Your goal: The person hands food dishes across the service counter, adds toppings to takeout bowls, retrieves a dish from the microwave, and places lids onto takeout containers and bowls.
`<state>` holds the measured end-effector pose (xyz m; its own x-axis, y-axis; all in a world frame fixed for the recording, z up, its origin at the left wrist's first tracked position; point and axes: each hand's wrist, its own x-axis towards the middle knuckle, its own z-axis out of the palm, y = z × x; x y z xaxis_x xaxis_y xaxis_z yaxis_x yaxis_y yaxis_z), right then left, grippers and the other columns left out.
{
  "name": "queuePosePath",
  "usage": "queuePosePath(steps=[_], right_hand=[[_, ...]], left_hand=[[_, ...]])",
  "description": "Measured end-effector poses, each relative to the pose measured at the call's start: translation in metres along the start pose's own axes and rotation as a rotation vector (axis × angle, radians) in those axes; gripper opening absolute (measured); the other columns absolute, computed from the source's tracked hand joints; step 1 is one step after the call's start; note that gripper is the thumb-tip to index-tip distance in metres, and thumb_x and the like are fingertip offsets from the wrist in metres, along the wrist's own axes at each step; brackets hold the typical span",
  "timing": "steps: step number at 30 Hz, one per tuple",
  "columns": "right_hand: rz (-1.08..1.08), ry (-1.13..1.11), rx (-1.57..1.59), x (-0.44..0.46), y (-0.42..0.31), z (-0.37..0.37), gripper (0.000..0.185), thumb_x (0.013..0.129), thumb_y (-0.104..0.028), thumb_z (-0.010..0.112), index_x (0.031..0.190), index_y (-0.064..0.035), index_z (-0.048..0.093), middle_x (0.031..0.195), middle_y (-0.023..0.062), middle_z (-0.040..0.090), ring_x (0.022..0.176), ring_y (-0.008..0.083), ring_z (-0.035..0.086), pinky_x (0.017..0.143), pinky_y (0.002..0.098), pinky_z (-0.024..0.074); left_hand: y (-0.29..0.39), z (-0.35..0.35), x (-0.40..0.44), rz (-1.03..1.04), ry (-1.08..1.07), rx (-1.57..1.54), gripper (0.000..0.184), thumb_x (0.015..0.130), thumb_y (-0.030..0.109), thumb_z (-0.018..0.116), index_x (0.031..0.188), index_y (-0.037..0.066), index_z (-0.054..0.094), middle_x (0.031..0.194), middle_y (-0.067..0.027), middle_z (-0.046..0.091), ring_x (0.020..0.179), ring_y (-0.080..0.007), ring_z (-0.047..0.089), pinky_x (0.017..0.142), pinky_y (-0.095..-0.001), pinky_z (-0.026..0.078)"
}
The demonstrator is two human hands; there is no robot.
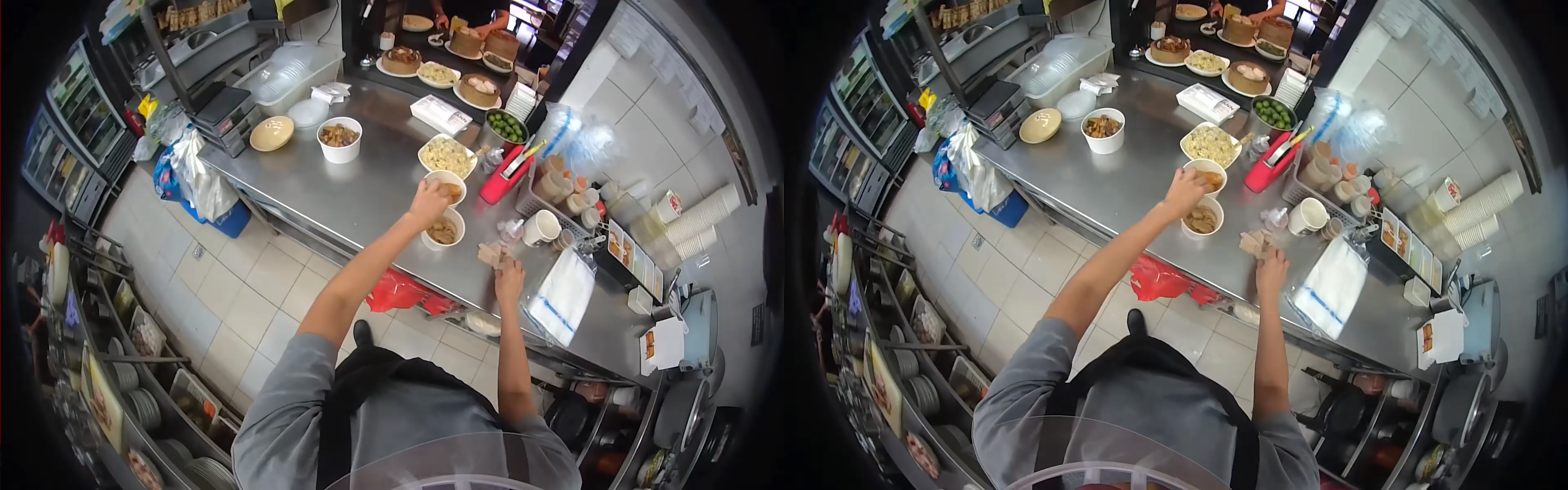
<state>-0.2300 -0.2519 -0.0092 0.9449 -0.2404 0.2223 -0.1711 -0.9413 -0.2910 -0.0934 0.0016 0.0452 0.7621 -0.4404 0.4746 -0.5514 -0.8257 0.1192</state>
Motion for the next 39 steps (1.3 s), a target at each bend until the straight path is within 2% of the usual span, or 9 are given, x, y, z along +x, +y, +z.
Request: queuePosePath(steps=[5,11,18,20,23,28,30,33,39], right_hand=[[-0.427,-0.208,0.359,-0.060,-0.147,0.024,0.030,0.067,-0.009,0.062,0.096,-0.0040,0.054,0.098,0.0166,0.051,0.088,0.0345,0.050,0.078,0.0413,0.0427],[-0.471,-0.193,0.545,-0.005,-0.304,0.083,0.032,0.066,-0.011,0.063,0.096,-0.0029,0.053,0.102,0.0170,0.051,0.097,0.0335,0.048,0.080,0.0394,0.0435],[-0.563,-1.137,0.814,-0.028,-0.277,0.047,0.025,0.069,-0.017,0.065,0.086,-0.0006,0.058,0.086,0.0124,0.057,0.085,0.0221,0.055,0.072,0.0331,0.0436],[-0.575,-1.163,0.961,-0.031,-0.219,0.012,0.029,0.075,-0.023,0.066,0.092,-0.0011,0.058,0.082,0.0069,0.059,0.078,0.0163,0.056,0.069,0.0282,0.0441],[-0.286,-1.117,1.065,-0.026,-0.130,-0.059,0.031,0.079,-0.026,0.063,0.099,-0.0033,0.057,0.084,0.0026,0.059,0.076,0.0116,0.054,0.063,0.0246,0.0442],[0.393,-0.737,1.018,0.002,-0.034,-0.111,0.022,0.078,-0.022,0.064,0.094,-0.0065,0.060,0.090,0.0027,0.059,0.078,0.0088,0.055,0.062,0.0209,0.0437],[-0.038,-0.360,0.520,0.014,0.009,-0.070,0.017,0.074,-0.018,0.066,0.087,-0.0078,0.063,0.087,0.0048,0.062,0.082,0.0125,0.057,0.069,0.0240,0.0443],[-0.038,-0.333,0.786,0.044,0.035,-0.060,0.008,0.074,-0.012,0.064,0.076,-0.0047,0.062,0.110,0.0059,0.055,0.093,0.0112,0.053,0.079,0.0240,0.0410],[0.027,-0.549,1.170,0.092,0.056,-0.097,0.010,0.074,-0.003,0.062,0.083,-0.0035,0.057,0.093,0.0031,0.059,0.084,0.0070,0.054,0.075,0.0222,0.0426]], left_hand=[[-0.124,0.022,-0.006,-0.884,0.434,-0.833,0.057,0.074,0.036,0.064,0.112,0.001,0.040,0.113,-0.0187,0.040,0.104,-0.0306,0.039,0.090,-0.0424,0.032],[-0.238,0.001,-0.007,-1.582,0.604,-1.228,0.043,0.078,0.025,0.060,0.103,-0.002,0.036,0.106,-0.0220,0.040,0.068,-0.0253,0.055,0.050,-0.0290,0.050],[-0.293,0.015,-0.064,-0.790,0.369,-1.506,0.025,0.080,0.015,0.057,0.087,-0.008,0.048,0.086,-0.0139,0.054,0.072,-0.0233,0.059,0.060,-0.0301,0.054],[-0.282,-0.008,-0.076,-1.110,0.433,-1.513,0.031,0.083,0.015,0.053,0.099,-0.009,0.042,0.100,-0.0176,0.050,0.085,-0.0298,0.058,0.066,-0.0343,0.056],[-0.249,-0.067,-0.111,-1.022,0.302,-1.467,0.030,0.084,0.015,0.050,0.103,-0.006,0.039,0.102,-0.0182,0.050,0.081,-0.0371,0.061,0.070,-0.0332,0.054],[-0.166,-0.145,-0.144,-0.978,0.013,-1.267,0.017,0.085,0.014,0.047,0.096,0.000,0.048,0.095,-0.0111,0.054,0.077,-0.0205,0.062,0.065,-0.0289,0.054],[-0.119,-0.157,-0.148,-0.987,-0.102,-1.339,0.016,0.085,0.013,0.046,0.095,0.002,0.050,0.095,-0.0101,0.055,0.080,-0.0187,0.061,0.063,-0.0280,0.055],[-0.043,-0.146,-0.135,-0.889,-0.332,-1.495,0.015,0.083,0.011,0.047,0.094,0.002,0.050,0.091,-0.0093,0.056,0.079,-0.0173,0.061,0.059,-0.0270,0.054],[0.071,-0.049,-0.104,-0.509,-0.604,-1.464,0.008,0.081,0.007,0.048,0.084,0.000,0.045,0.076,-0.0051,0.051,0.065,-0.0113,0.056,0.054,-0.0260,0.053]])
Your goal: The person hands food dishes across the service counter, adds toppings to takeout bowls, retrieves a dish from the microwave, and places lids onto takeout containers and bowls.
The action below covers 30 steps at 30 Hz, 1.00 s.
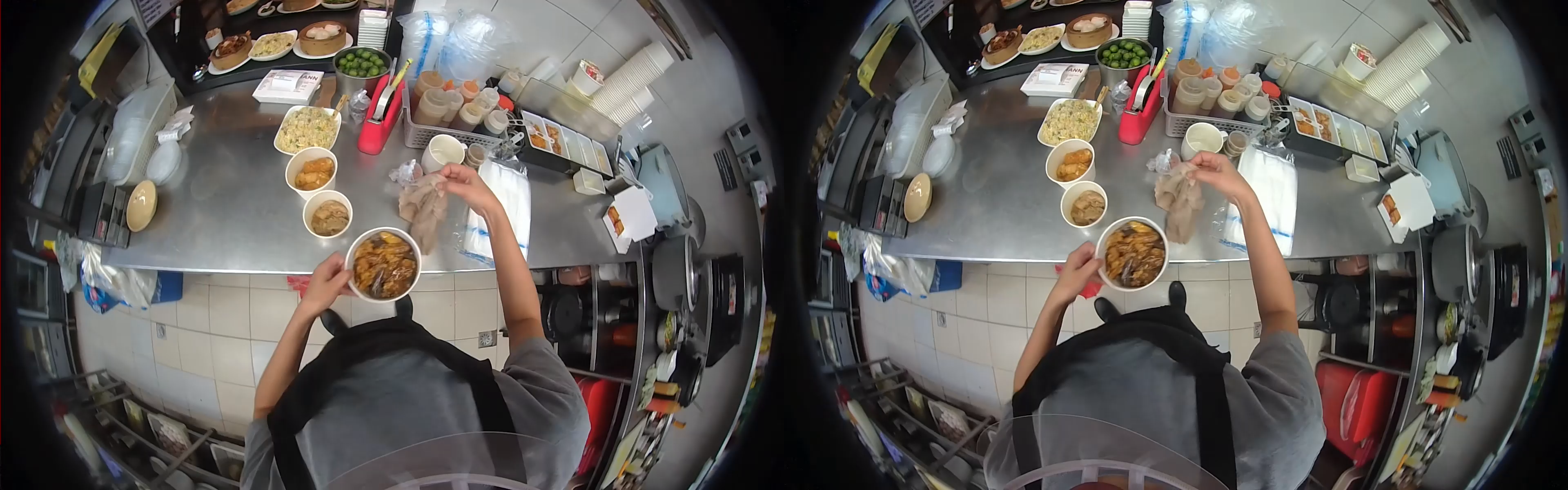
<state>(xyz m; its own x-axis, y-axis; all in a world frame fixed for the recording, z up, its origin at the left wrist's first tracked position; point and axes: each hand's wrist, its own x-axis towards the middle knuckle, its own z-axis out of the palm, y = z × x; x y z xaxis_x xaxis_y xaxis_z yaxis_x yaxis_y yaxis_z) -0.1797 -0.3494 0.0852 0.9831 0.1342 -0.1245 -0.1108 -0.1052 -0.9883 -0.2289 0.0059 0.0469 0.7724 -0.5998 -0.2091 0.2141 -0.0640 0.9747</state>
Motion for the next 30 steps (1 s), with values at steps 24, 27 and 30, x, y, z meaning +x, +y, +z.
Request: queuePosePath(steps=[24,27,30], right_hand=[[-0.107,-1.037,-0.542,0.063,0.016,0.008,0.020,0.065,-0.006,0.067,0.085,-0.0050,0.064,0.080,0.0027,0.063,0.075,0.0118,0.057,0.067,0.0275,0.0447],[-0.146,-0.989,-0.574,0.056,0.020,0.013,0.020,0.066,-0.006,0.066,0.086,-0.0060,0.065,0.081,0.0027,0.064,0.075,0.0111,0.057,0.068,0.0267,0.0448],[-0.288,-1.004,-0.799,0.060,0.000,0.040,0.019,0.067,-0.005,0.065,0.085,-0.0067,0.066,0.082,0.0035,0.064,0.075,0.0110,0.057,0.067,0.0259,0.0448]], left_hand=[[-0.005,0.097,0.033,-0.253,0.257,-0.143,0.026,0.085,0.023,0.054,0.090,-0.003,0.049,0.084,-0.0099,0.056,0.061,-0.0204,0.063,0.055,-0.0283,0.056],[0.008,0.100,0.036,-0.240,0.219,0.066,0.029,0.087,0.027,0.051,0.092,-0.001,0.047,0.084,-0.0111,0.055,0.059,-0.0200,0.062,0.051,-0.0277,0.055],[0.020,0.092,0.060,-0.129,0.110,0.314,0.025,0.088,0.026,0.047,0.093,0.001,0.046,0.081,-0.0117,0.054,0.058,-0.0183,0.062,0.046,-0.0274,0.053]])
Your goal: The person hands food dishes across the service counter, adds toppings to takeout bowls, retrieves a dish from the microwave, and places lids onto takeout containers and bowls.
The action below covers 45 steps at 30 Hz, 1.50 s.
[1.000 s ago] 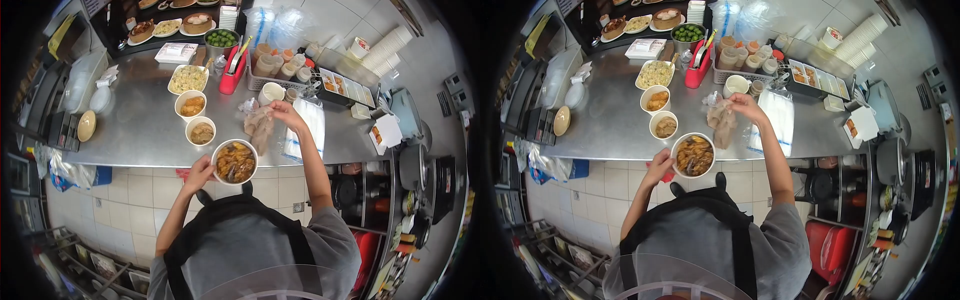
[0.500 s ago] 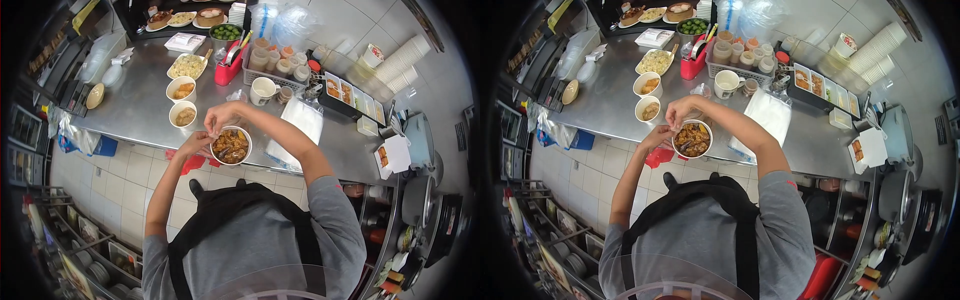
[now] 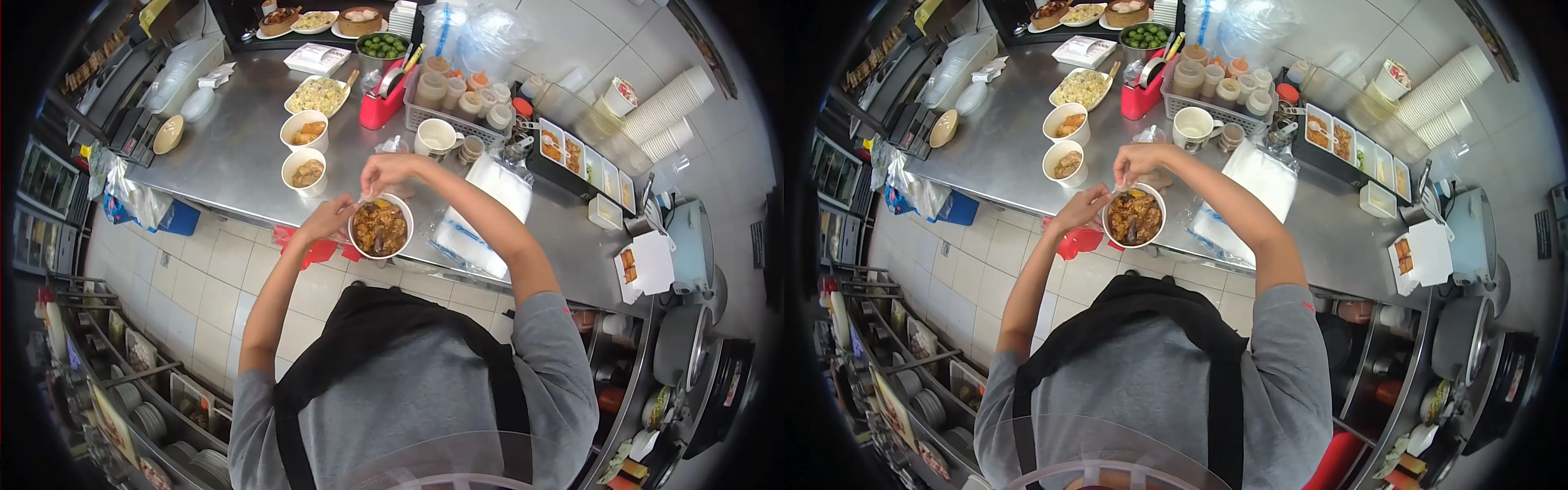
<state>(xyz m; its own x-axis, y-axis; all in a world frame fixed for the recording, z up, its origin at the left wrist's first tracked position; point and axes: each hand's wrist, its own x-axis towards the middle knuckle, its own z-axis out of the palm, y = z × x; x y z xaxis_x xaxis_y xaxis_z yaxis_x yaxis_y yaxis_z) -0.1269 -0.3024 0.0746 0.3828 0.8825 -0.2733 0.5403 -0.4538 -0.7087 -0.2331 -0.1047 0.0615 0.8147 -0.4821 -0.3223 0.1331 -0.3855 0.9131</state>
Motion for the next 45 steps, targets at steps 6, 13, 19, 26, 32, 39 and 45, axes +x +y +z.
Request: queuePosePath(steps=[6,13,19,26,32,39,45], right_hand=[[0.131,0.053,0.096,-0.031,0.005,0.003,0.019,0.067,-0.005,0.064,0.086,-0.0067,0.065,0.080,0.0031,0.063,0.076,0.0114,0.057,0.069,0.0259,0.0451],[-0.035,0.634,0.513,-0.080,0.013,0.065,0.017,0.070,-0.002,0.066,0.087,-0.0013,0.064,0.083,0.0036,0.061,0.076,0.0113,0.056,0.069,0.0250,0.0456],[-0.021,0.729,0.920,-0.094,0.021,0.100,0.024,0.073,0.000,0.065,0.096,0.0004,0.059,0.093,0.0047,0.059,0.087,0.0116,0.056,0.078,0.0247,0.0453],[0.425,1.091,0.181,-0.141,0.014,0.063,0.034,0.072,-0.021,0.066,0.103,-0.0087,0.060,0.089,0.0124,0.062,0.078,0.0244,0.061,0.072,0.0329,0.0474],[0.878,1.732,-0.120,-0.348,0.116,-0.012,0.016,0.072,-0.016,0.065,0.084,-0.0050,0.064,0.076,0.0129,0.064,0.069,0.0235,0.062,0.061,0.0322,0.0475],[1.734,1.137,-0.371,-0.551,0.213,-0.021,0.019,0.077,-0.013,0.052,0.090,-0.0060,0.064,0.094,0.0156,0.062,0.084,0.0307,0.061,0.071,0.0409,0.0493],[1.491,0.711,-0.388,-0.586,0.223,-0.024,0.019,0.077,-0.012,0.052,0.091,-0.0064,0.064,0.097,0.0140,0.062,0.091,0.0272,0.060,0.072,0.0389,0.0498]], left_hand=[[-0.036,0.008,0.009,0.028,0.071,-0.091,0.017,0.088,0.017,0.043,0.085,0.000,0.042,0.076,-0.0097,0.051,0.058,-0.0186,0.061,0.046,-0.0288,0.054],[-0.064,0.034,-0.008,0.036,0.373,-0.465,0.011,0.086,0.010,0.042,0.083,0.000,0.040,0.074,-0.0072,0.049,0.065,-0.0200,0.060,0.054,-0.0327,0.057],[-0.055,0.028,-0.041,-0.029,0.410,-0.632,0.022,0.084,0.011,0.048,0.102,-0.001,0.045,0.098,-0.0131,0.054,0.084,-0.0226,0.059,0.064,-0.0336,0.056],[0.008,0.015,-0.078,-0.044,0.526,-0.577,0.022,0.085,0.011,0.045,0.104,0.001,0.045,0.094,-0.0132,0.058,0.076,-0.0219,0.063,0.061,-0.0291,0.056],[0.069,0.077,-0.044,0.007,0.465,-0.693,0.022,0.084,0.009,0.047,0.104,0.001,0.046,0.092,-0.0135,0.059,0.071,-0.0200,0.063,0.057,-0.0289,0.057],[0.138,0.199,0.036,0.015,0.230,-0.772,0.027,0.085,0.009,0.046,0.110,0.000,0.046,0.093,-0.0127,0.059,0.068,-0.0175,0.063,0.053,-0.0255,0.057],[0.174,0.274,0.096,-0.027,0.054,-0.712,0.018,0.085,0.008,0.042,0.100,0.000,0.048,0.094,-0.0141,0.059,0.071,-0.0216,0.064,0.058,-0.0282,0.057]])
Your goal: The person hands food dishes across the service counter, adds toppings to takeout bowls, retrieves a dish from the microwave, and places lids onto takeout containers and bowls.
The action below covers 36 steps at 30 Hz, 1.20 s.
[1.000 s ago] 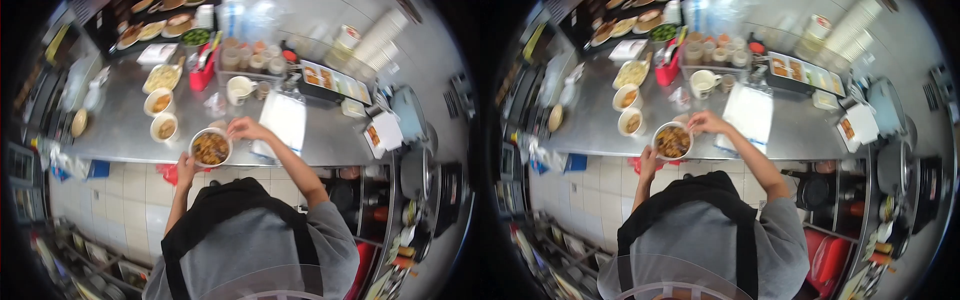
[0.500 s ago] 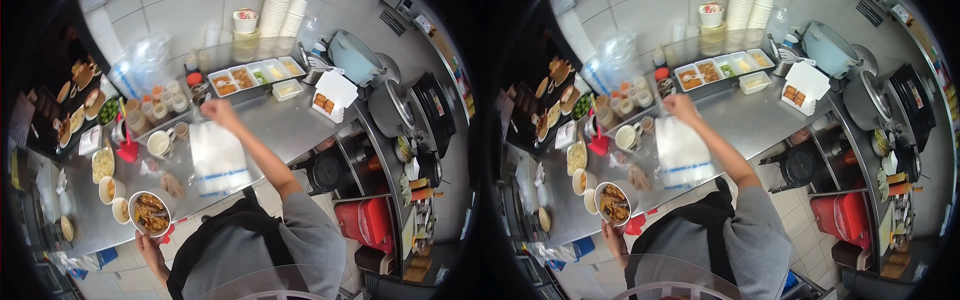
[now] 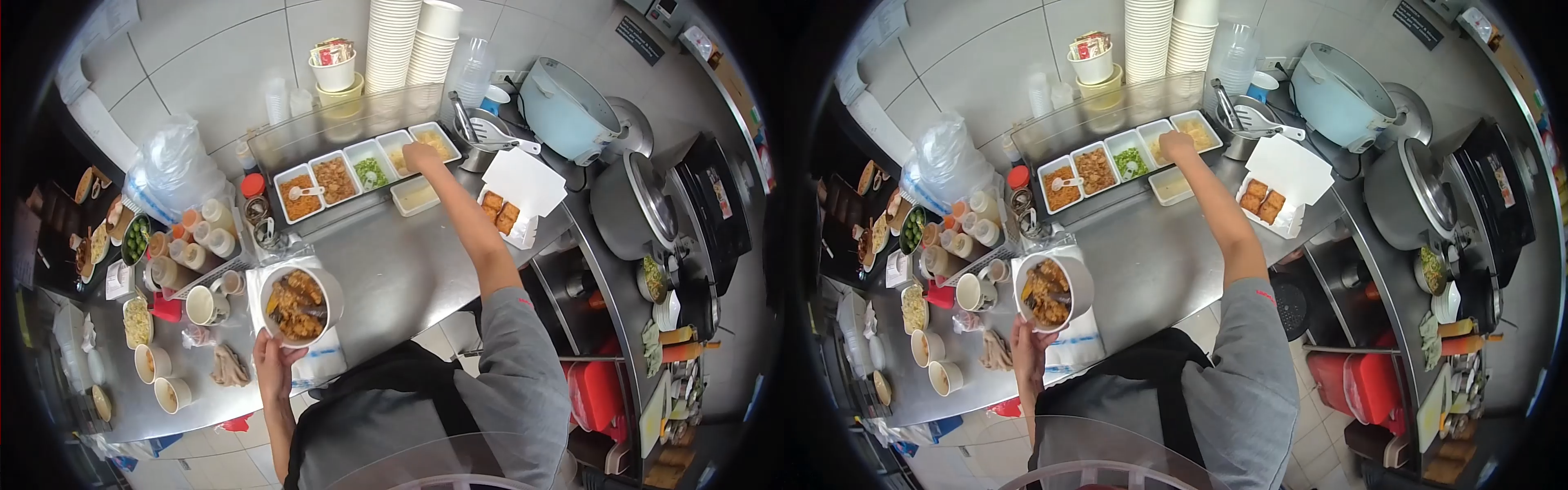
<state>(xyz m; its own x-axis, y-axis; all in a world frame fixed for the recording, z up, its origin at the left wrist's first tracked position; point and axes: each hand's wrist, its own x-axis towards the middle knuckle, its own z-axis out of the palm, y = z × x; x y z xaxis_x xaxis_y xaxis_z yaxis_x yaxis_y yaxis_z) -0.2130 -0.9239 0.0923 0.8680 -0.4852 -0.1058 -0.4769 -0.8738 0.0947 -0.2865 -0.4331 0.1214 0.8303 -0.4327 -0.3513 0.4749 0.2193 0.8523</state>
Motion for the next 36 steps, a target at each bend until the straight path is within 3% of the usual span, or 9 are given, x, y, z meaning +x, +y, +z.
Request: queuePosePath(steps=[7,10,18,19,26,30,32,33,36], right_hand=[[-0.305,0.313,-0.144,0.015,0.016,0.025,0.013,0.076,-0.011,0.052,0.078,-0.0062,0.065,0.082,0.0126,0.064,0.086,0.0261,0.062,0.070,0.0398,0.0497],[-0.361,0.323,-0.101,0.006,0.018,0.035,0.011,0.074,-0.010,0.053,0.076,-0.0056,0.064,0.081,0.0140,0.064,0.084,0.0273,0.062,0.069,0.0408,0.0488],[0.096,0.107,0.509,0.015,0.032,0.036,0.010,0.071,-0.010,0.057,0.076,-0.0063,0.065,0.085,0.0163,0.063,0.085,0.0304,0.061,0.075,0.0397,0.0462],[0.128,0.103,0.554,0.017,0.038,0.038,0.010,0.071,-0.011,0.058,0.077,-0.0073,0.066,0.086,0.0157,0.064,0.085,0.0300,0.061,0.076,0.0393,0.0461],[0.078,0.243,0.843,0.017,0.068,0.055,0.011,0.068,-0.012,0.062,0.077,-0.0118,0.069,0.076,0.0116,0.065,0.073,0.0244,0.062,0.069,0.0343,0.0478],[-0.124,0.349,1.081,-0.046,0.038,0.010,0.014,0.073,0.000,0.055,0.084,-0.0010,0.064,0.075,0.0098,0.064,0.068,0.0141,0.061,0.062,0.0254,0.0462],[-0.219,0.637,1.031,-0.097,0.004,-0.020,0.013,0.075,0.001,0.055,0.084,-0.0004,0.064,0.075,0.0093,0.062,0.068,0.0173,0.059,0.060,0.0272,0.0453],[-0.261,0.714,0.828,-0.118,-0.010,-0.028,0.013,0.075,0.001,0.056,0.084,-0.0007,0.064,0.074,0.0094,0.061,0.067,0.0192,0.058,0.061,0.0283,0.0446],[-0.452,0.797,0.532,-0.151,-0.040,-0.017,0.013,0.073,0.000,0.056,0.084,-0.0030,0.063,0.068,0.0106,0.056,0.066,0.0276,0.052,0.059,0.0344,0.0405]], left_hand=[[-0.020,0.071,0.064,-0.063,-0.174,0.093,0.005,0.084,0.006,0.039,0.080,0.003,0.040,0.090,-0.0192,0.058,0.075,-0.0331,0.064,0.062,-0.0342,0.056],[-0.032,0.089,0.090,-0.075,-0.232,0.118,0.008,0.084,0.007,0.039,0.078,0.004,0.037,0.089,-0.0202,0.058,0.074,-0.0349,0.063,0.062,-0.0343,0.056],[-0.052,0.127,0.137,-0.084,-0.274,0.198,0.009,0.087,0.010,0.038,0.080,0.004,0.035,0.087,-0.0189,0.056,0.073,-0.0352,0.063,0.061,-0.0331,0.056],[-0.054,0.128,0.143,-0.097,-0.286,0.222,0.009,0.086,0.010,0.040,0.087,0.002,0.039,0.096,-0.0220,0.055,0.077,-0.0359,0.063,0.063,-0.0323,0.056],[-0.064,0.139,0.157,-0.125,-0.253,0.189,0.012,0.086,0.009,0.041,0.085,-0.002,0.037,0.088,-0.0207,0.053,0.074,-0.0362,0.063,0.062,-0.0322,0.057],[-0.067,0.140,0.158,-0.128,-0.230,0.152,0.013,0.085,0.009,0.042,0.082,-0.002,0.036,0.082,-0.0175,0.051,0.069,-0.0342,0.063,0.059,-0.0318,0.057],[-0.067,0.141,0.159,-0.129,-0.224,0.145,0.013,0.085,0.009,0.042,0.081,-0.002,0.036,0.081,-0.0178,0.051,0.069,-0.0340,0.063,0.059,-0.0319,0.057],[-0.068,0.140,0.159,-0.136,-0.219,0.142,0.013,0.085,0.009,0.042,0.081,-0.002,0.036,0.081,-0.0177,0.051,0.069,-0.0339,0.063,0.059,-0.0319,0.057],[-0.068,0.137,0.155,-0.124,-0.222,0.121,0.012,0.085,0.008,0.042,0.080,-0.001,0.035,0.080,-0.0173,0.052,0.068,-0.0336,0.063,0.059,-0.0322,0.057]])
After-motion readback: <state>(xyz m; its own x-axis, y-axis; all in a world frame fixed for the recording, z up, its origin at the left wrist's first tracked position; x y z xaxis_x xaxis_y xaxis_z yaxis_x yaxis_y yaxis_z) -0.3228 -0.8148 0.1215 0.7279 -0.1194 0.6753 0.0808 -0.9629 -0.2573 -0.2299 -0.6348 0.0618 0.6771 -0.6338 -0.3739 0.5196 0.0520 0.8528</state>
